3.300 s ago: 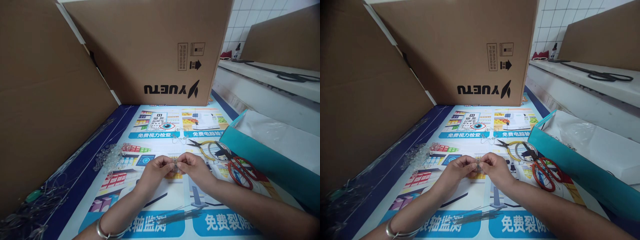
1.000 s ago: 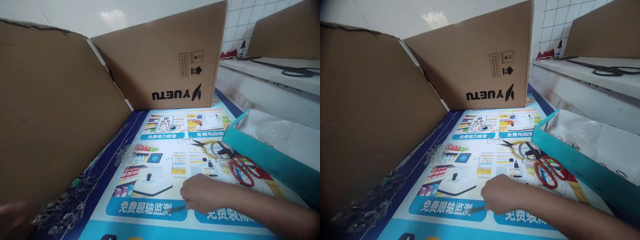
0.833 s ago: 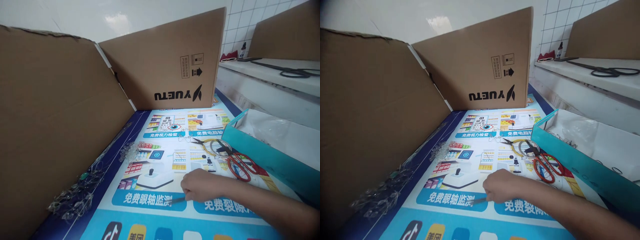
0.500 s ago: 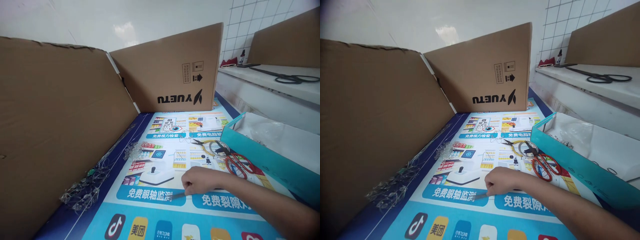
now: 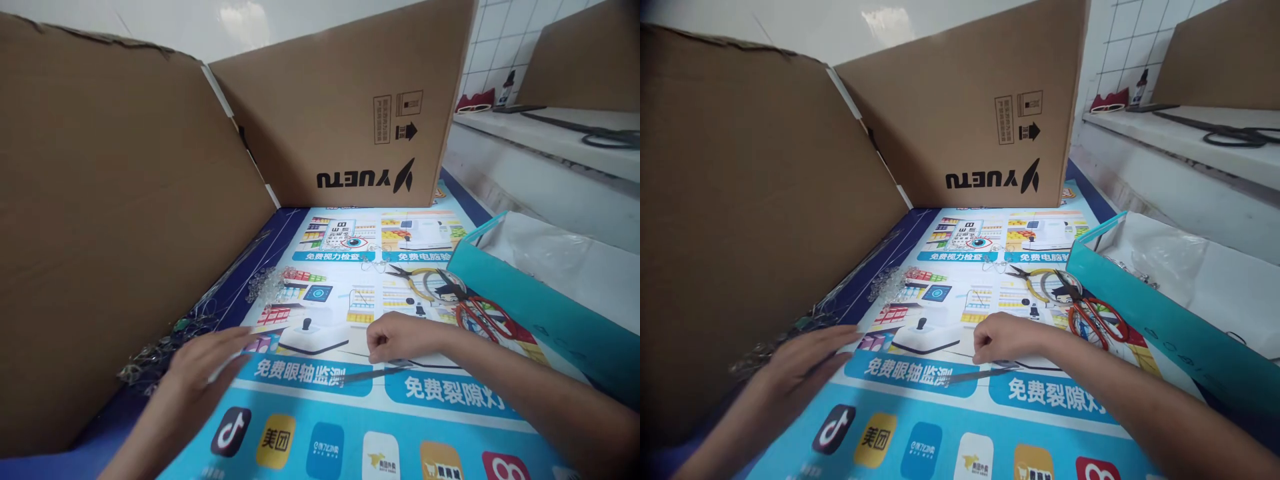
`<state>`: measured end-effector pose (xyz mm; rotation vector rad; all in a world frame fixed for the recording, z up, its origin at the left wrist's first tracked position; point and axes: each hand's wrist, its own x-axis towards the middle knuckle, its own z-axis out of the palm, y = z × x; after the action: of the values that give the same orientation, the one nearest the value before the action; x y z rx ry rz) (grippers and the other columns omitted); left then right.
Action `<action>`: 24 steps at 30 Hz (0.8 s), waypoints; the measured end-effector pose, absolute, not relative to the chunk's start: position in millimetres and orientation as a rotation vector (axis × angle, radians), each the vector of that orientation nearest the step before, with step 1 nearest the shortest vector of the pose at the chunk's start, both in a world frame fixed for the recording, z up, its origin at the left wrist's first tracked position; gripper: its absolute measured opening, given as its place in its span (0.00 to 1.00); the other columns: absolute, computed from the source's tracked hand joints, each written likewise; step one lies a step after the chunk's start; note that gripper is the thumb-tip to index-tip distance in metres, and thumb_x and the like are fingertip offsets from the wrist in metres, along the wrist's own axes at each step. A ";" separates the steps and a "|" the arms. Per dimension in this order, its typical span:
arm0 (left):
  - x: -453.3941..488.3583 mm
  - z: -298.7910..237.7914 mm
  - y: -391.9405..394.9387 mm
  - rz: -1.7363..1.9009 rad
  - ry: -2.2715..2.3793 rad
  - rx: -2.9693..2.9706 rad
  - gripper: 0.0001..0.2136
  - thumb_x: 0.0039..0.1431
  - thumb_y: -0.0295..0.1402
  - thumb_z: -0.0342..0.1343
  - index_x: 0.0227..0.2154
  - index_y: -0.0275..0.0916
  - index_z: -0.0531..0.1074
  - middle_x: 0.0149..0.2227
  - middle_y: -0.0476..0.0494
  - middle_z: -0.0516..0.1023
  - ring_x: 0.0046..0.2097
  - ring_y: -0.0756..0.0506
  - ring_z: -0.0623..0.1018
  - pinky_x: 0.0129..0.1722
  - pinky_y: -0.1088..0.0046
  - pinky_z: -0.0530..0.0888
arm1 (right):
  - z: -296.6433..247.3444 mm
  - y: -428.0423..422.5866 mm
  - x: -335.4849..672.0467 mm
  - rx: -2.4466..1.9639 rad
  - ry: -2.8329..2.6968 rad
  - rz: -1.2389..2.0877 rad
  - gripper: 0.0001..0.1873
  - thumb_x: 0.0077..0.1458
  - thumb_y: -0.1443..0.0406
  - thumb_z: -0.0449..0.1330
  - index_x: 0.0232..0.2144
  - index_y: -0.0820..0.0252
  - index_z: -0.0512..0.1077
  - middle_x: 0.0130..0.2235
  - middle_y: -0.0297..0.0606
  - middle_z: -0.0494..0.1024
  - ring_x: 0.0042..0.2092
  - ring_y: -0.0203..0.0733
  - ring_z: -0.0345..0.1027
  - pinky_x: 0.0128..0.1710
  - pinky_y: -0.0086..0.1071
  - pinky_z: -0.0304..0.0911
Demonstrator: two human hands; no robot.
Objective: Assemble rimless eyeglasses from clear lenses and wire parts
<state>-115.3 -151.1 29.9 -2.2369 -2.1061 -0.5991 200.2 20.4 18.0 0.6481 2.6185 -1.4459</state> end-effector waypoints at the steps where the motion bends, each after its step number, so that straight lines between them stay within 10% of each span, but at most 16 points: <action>1: -88.0 37.5 -131.2 -0.607 -1.967 -2.370 0.11 0.58 0.36 0.50 0.44 0.50 0.69 0.47 0.47 0.73 0.48 0.39 0.70 0.48 0.60 0.65 | 17.2 22.3 200.7 0.646 2.601 -1.489 0.07 0.46 0.63 0.59 0.24 0.63 0.70 0.24 0.30 0.69 0.26 0.30 0.60 0.23 0.23 0.52; 10: 21.5 52.6 -48.5 0.014 -1.430 -2.847 0.08 0.55 0.24 0.50 0.25 0.39 0.71 0.24 0.48 0.74 0.29 0.46 0.71 0.34 0.68 0.64 | 6.5 47.2 208.3 0.685 2.304 -1.805 0.10 0.46 0.61 0.59 0.27 0.63 0.69 0.18 0.26 0.64 0.20 0.28 0.56 0.18 0.21 0.51; 24: -6.8 43.1 -46.6 0.307 -1.472 -2.973 0.06 0.53 0.26 0.51 0.23 0.41 0.70 0.24 0.48 0.74 0.28 0.45 0.72 0.26 0.71 0.57 | 12.7 42.5 205.2 0.737 2.217 -1.816 0.09 0.52 0.62 0.54 0.26 0.63 0.68 0.21 0.29 0.67 0.22 0.27 0.61 0.21 0.21 0.55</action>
<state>-6.8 -46.6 43.1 -2.9734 -1.4720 0.3066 205.2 42.5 12.7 0.7365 2.2169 -1.8158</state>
